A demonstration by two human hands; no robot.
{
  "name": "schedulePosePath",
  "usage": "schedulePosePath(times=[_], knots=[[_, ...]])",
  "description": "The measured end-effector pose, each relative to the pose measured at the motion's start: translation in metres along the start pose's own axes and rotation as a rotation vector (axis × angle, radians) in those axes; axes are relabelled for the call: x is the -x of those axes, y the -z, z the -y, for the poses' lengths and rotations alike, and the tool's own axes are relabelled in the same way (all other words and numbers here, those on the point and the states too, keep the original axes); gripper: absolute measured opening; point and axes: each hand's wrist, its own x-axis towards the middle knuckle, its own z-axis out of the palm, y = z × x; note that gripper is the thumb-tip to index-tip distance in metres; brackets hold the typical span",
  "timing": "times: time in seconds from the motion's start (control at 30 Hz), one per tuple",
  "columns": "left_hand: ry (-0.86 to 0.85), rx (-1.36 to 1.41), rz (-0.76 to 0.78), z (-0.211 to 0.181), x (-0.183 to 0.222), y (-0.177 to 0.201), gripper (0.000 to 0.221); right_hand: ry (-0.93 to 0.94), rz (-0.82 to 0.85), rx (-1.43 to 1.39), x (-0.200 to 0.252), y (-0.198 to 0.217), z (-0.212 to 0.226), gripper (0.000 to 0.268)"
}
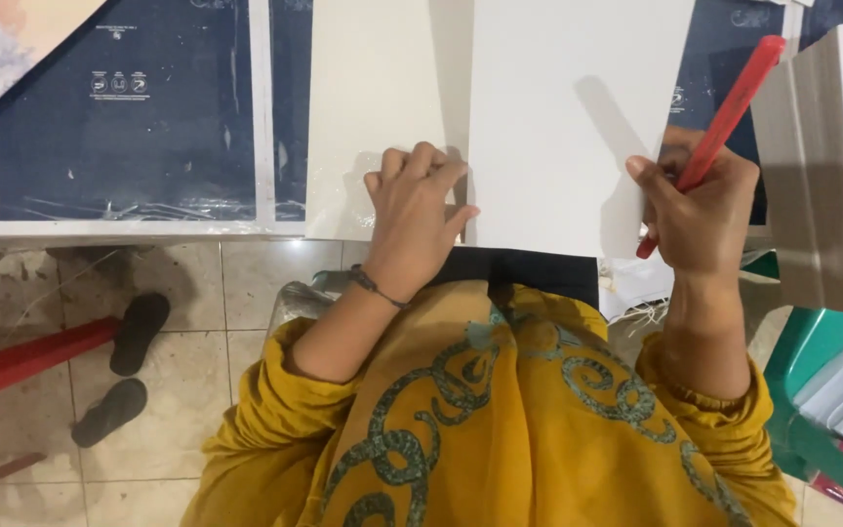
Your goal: Folding printed invitation cards and assembling them into folders using a creasing tool
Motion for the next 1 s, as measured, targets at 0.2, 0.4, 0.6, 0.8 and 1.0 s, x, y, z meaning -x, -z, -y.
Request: schedulePosePath(times=[0.2, 0.4, 0.6, 0.8, 1.0], knots=[[-0.005, 0.010, -0.022, 0.005, 0.002, -0.011, 0.044, -0.071, -0.005, 0.011, -0.005, -0.002, -0.017, 0.011], [0.003, 0.028, -0.045, 0.005, 0.003, -0.011, 0.042, -0.086, -0.007, -0.013, -0.006, -0.003, -0.032, 0.014], [0.045, 0.052, 0.009, 0.001, 0.001, -0.003, 0.042, -0.009, -0.036, -0.067, -0.020, 0.000, -0.078, 0.021], [0.054, 0.065, 0.078, -0.005, 0.000, 0.002, 0.044, -0.007, -0.077, 0.100, -0.030, 0.004, -0.101, 0.033], [0.043, 0.016, 0.087, -0.018, 0.003, 0.010, 0.034, -0.070, -0.102, 0.245, -0.028, -0.004, -0.089, 0.030]])
